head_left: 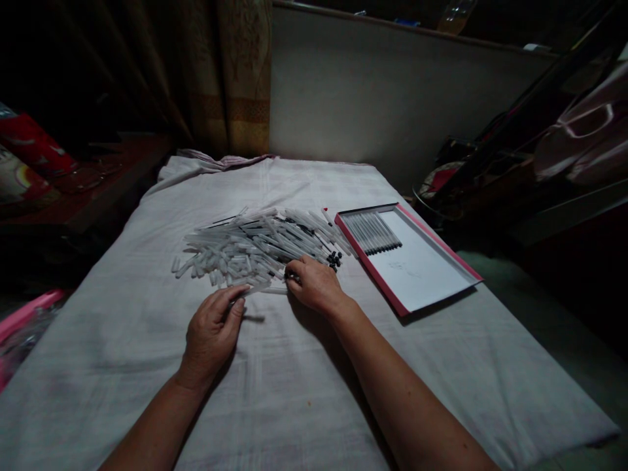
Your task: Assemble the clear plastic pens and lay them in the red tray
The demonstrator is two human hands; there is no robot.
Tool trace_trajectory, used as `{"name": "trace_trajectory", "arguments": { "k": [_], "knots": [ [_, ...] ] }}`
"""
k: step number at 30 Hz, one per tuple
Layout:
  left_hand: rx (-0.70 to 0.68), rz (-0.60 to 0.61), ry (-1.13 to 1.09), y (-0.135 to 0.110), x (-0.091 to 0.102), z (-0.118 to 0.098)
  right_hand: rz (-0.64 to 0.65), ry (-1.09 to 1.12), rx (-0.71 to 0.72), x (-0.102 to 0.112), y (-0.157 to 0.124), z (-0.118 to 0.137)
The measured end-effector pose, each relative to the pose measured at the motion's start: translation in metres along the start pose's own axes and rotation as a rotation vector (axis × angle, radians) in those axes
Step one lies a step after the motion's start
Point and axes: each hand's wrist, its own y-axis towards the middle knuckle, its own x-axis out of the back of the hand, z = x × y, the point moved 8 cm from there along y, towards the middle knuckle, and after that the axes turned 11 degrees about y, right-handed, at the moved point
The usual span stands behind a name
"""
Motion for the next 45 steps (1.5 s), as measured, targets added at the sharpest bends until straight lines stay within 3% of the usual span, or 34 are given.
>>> {"name": "trace_trajectory", "arguments": {
  "k": [14,19,23,27,31,37,45],
  "knots": [
    [0.029,0.032,-0.016,0.001,-0.002,0.001,-0.086,0.058,-0.079,0.001,0.001,-0.001],
    [0.013,0.037,-0.017,0.000,-0.003,0.001,-0.158,0.428,-0.054,0.013,0.004,-0.011],
    [0.018,0.039,-0.009,-0.001,-0.003,0.003,-0.205,0.799,-0.095,0.011,0.010,-0.030],
    [-0.002,0.021,-0.010,-0.001,-0.002,0.002,-0.136,1.312,-0.136,0.006,0.011,-0.035],
    [-0.015,0.002,-0.006,-0.001,-0.001,0.000,-0.044,1.566,-0.159,0.007,0.006,-0.026],
    [0.009,0.024,-0.008,-0.001,-0.002,0.001,0.107,1.674,-0.123,0.002,0.002,-0.013],
    [-0.024,0.003,-0.007,-0.002,-0.001,0.000,0.176,1.687,-0.090,-0.004,0.001,-0.007]
  ]
}}
